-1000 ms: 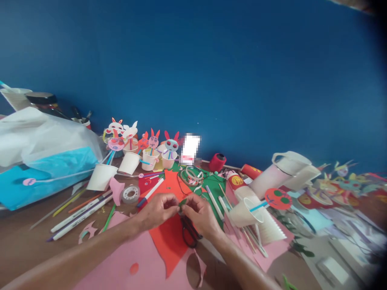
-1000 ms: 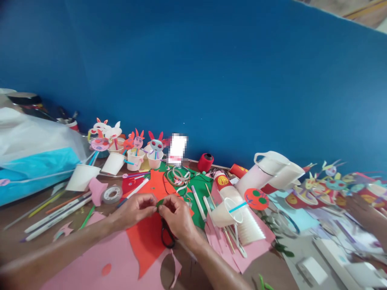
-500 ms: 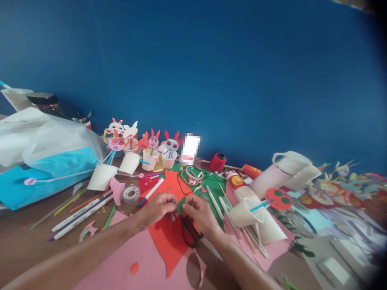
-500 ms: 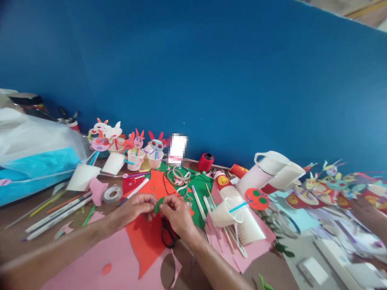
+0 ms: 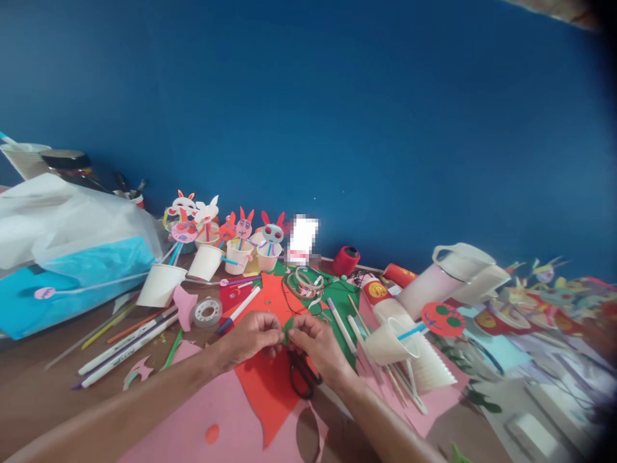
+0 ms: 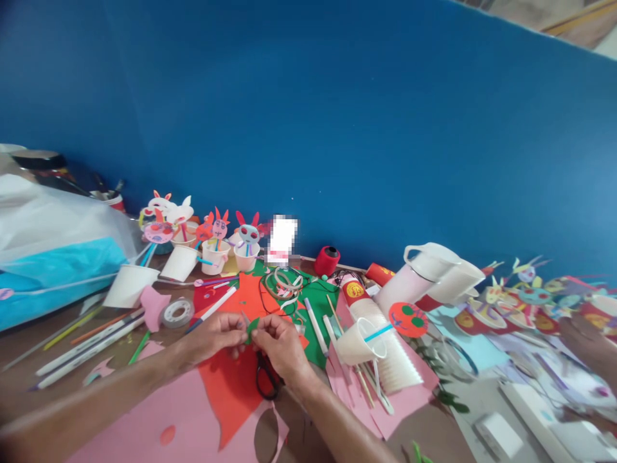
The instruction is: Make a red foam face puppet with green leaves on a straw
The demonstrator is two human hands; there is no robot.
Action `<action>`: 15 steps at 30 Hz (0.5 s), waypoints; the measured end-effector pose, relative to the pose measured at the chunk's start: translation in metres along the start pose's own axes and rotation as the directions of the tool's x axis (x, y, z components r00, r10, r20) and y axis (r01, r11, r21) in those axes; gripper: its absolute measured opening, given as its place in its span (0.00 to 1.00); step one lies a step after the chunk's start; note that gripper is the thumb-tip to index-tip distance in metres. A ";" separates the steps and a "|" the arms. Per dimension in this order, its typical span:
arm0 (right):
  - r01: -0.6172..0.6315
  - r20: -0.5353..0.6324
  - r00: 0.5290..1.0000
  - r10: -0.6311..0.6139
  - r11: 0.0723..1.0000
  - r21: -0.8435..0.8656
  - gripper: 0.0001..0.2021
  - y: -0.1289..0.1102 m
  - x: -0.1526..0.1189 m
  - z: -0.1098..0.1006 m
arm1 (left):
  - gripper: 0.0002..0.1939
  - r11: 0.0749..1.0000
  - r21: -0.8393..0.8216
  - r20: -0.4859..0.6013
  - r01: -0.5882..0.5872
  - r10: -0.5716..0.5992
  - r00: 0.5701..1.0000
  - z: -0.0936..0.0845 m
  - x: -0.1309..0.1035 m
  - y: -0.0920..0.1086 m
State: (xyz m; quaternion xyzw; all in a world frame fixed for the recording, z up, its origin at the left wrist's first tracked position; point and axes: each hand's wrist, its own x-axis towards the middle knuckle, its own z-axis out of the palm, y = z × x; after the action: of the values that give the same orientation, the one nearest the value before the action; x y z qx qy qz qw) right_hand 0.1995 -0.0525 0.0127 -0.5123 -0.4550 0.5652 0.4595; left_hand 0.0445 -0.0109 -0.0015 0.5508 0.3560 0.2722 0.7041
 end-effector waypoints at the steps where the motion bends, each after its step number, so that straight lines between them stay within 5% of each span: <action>1: -0.001 0.001 1.000 0.001 1.000 0.003 0.08 0.000 0.000 0.000 | 0.10 1.000 -0.003 0.005 0.001 -0.001 1.000 -0.001 0.000 -0.001; 15: 0.053 0.000 0.999 -0.054 0.992 0.111 0.12 -0.007 -0.003 -0.001 | 0.12 0.949 -0.259 0.186 0.177 -0.131 0.974 -0.002 -0.003 -0.003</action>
State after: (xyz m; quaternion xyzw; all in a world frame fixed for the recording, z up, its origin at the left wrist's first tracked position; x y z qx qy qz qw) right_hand 0.2010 -0.0539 0.0196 -0.4727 -0.4372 0.5779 0.5015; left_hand 0.0414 -0.0127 -0.0036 0.4394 0.2968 0.2159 0.8199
